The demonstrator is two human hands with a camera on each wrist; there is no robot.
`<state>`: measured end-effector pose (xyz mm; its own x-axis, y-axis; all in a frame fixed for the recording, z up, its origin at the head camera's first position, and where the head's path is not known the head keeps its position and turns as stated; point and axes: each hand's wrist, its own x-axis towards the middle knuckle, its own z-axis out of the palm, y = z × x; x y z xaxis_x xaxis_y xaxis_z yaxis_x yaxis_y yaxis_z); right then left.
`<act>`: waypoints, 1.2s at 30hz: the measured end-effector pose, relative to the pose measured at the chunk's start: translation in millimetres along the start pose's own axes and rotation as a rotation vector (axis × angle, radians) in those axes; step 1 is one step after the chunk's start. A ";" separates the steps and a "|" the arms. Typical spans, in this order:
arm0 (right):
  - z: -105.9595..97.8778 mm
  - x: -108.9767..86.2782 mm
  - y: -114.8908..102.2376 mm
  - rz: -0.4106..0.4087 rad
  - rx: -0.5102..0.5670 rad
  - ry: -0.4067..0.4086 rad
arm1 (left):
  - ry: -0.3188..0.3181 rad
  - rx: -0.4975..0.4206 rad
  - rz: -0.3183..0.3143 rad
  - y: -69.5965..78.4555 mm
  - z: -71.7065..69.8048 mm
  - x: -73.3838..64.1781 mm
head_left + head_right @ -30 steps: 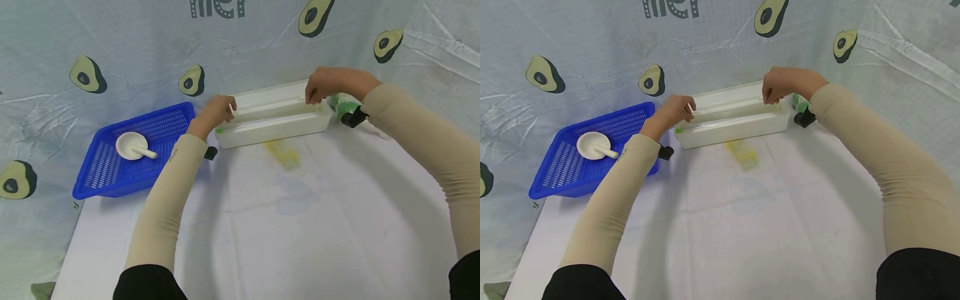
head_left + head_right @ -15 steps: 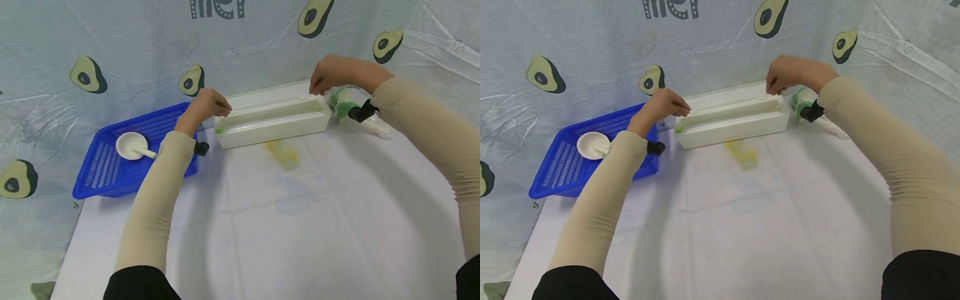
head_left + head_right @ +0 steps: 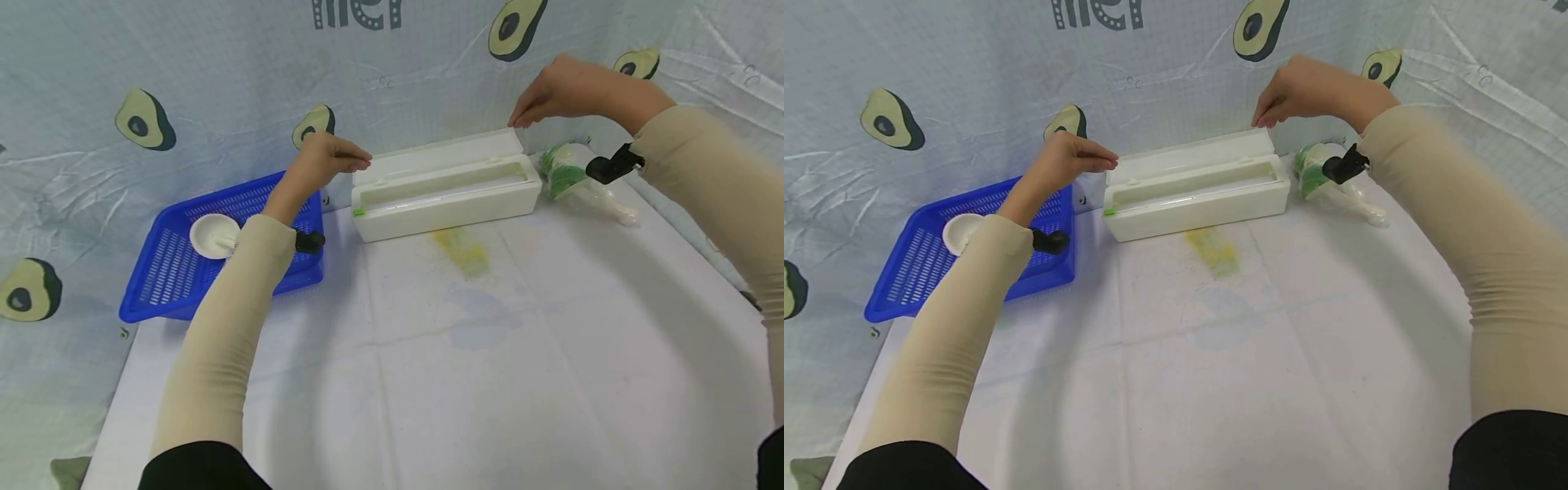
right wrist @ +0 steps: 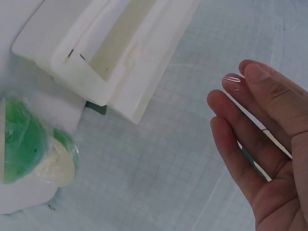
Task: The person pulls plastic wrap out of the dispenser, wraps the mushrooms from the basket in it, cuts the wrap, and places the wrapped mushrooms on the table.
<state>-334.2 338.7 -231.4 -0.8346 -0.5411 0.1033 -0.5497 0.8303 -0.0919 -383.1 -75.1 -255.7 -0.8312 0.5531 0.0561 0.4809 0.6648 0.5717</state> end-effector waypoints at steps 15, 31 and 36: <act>-21.2 -22.0 -3.8 0.005 -0.012 0.069 | 0.161 -0.267 0.124 8.4 6.2 -15.4; -15.0 -62.8 -43.7 -0.245 -0.021 0.309 | 0.360 -0.032 0.163 24.6 21.6 -93.8; -10.9 -72.5 -59.4 -0.304 -0.030 0.322 | 0.367 0.044 0.245 23.5 30.0 -120.1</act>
<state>-240.6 330.0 -222.6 -0.5789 -0.6962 0.4245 -0.7632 0.6459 0.0186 -263.5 -110.8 -273.6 -0.7315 0.4876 0.4767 0.6808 0.5613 0.4706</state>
